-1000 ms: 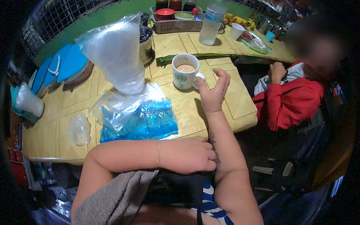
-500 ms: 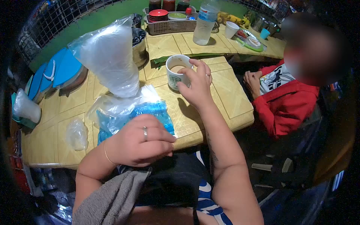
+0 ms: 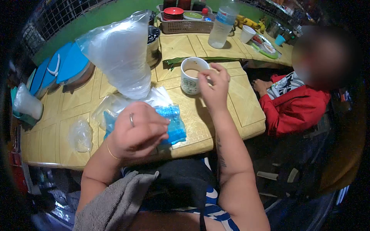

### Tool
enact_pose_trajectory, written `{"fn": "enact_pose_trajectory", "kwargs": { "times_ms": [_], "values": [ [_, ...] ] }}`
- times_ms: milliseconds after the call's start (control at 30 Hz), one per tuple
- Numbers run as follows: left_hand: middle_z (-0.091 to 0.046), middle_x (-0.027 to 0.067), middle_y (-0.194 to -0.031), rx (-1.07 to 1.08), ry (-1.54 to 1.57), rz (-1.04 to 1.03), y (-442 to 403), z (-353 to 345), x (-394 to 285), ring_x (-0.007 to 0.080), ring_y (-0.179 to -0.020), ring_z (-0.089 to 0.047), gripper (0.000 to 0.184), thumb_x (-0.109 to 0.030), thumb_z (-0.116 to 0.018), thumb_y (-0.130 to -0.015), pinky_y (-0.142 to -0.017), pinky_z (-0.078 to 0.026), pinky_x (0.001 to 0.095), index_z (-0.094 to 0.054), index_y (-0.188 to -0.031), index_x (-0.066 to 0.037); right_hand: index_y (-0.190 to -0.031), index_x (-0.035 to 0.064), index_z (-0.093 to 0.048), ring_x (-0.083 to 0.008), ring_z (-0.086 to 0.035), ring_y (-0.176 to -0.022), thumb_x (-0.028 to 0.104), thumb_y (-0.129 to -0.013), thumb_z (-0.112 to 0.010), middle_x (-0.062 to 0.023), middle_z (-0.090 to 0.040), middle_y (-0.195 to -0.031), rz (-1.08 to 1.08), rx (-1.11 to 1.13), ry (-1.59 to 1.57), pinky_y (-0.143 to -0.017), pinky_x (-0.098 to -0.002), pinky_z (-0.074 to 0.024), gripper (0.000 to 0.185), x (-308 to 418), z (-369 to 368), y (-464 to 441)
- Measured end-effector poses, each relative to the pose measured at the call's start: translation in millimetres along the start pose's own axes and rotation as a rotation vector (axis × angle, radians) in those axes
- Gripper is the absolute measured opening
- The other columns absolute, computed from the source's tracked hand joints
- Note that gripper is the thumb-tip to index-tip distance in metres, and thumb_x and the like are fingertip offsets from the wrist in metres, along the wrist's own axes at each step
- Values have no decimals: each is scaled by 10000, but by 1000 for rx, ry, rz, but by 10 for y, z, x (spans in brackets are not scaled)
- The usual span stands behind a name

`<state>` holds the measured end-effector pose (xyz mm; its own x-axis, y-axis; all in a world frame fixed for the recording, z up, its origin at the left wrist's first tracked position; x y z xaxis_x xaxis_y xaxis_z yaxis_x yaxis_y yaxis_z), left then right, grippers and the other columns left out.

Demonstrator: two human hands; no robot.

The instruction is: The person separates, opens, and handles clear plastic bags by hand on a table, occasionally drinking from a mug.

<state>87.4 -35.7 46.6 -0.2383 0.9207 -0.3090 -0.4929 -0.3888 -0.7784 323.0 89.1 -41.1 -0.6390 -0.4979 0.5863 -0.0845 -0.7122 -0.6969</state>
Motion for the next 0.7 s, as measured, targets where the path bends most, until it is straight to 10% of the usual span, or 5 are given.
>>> {"fn": "enact_pose_trajectory", "kwargs": {
  "times_ms": [233,367,500,700],
  "values": [
    [-704,82,-897,-341,-173,497,235,591,521,164,-854,-662,80,13,-689,-829,-774,-504,283,-665,-905,10,-948,20,-668,-266,-564,-1078,72,-830,-699,-119,-610,-1048,49,-149,72,-940,-365,-431,133,446,204,-66],
    [-678,25,-843,-359,-210,706,441,917,891,90,-812,-608,93,-76,-674,-894,-746,-481,248,-653,-893,15,-886,-2,-665,-195,-634,-820,38,-833,-683,-82,-655,-833,-8,261,-393,-754,-300,-489,68,884,-26,-106],
    [-578,2,-711,-404,-193,777,576,999,1047,69,-713,-507,158,-113,-685,-887,-662,-438,243,-630,-821,20,-948,18,-659,-296,-633,-866,143,-786,-738,-114,-661,-904,392,795,-414,-773,-374,-496,219,1607,-453,-69],
    [-697,133,-788,-459,-233,585,499,963,997,236,-771,-682,80,-101,-691,-805,-714,-515,357,-709,-806,-23,-934,71,-660,-328,-594,-897,152,-712,-761,-116,-629,-910,777,824,-30,-780,-415,-461,257,2034,-874,398]
  ]
}}
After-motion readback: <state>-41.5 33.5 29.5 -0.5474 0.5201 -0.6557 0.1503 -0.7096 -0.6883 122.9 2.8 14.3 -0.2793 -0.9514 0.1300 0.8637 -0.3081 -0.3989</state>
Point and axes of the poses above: each hand's wrist, its own y-axis away from the middle knuckle, its own z-axis out of the back of the hand, x = y × z, the point moved 3 cm from there along -y, towards the middle knuckle
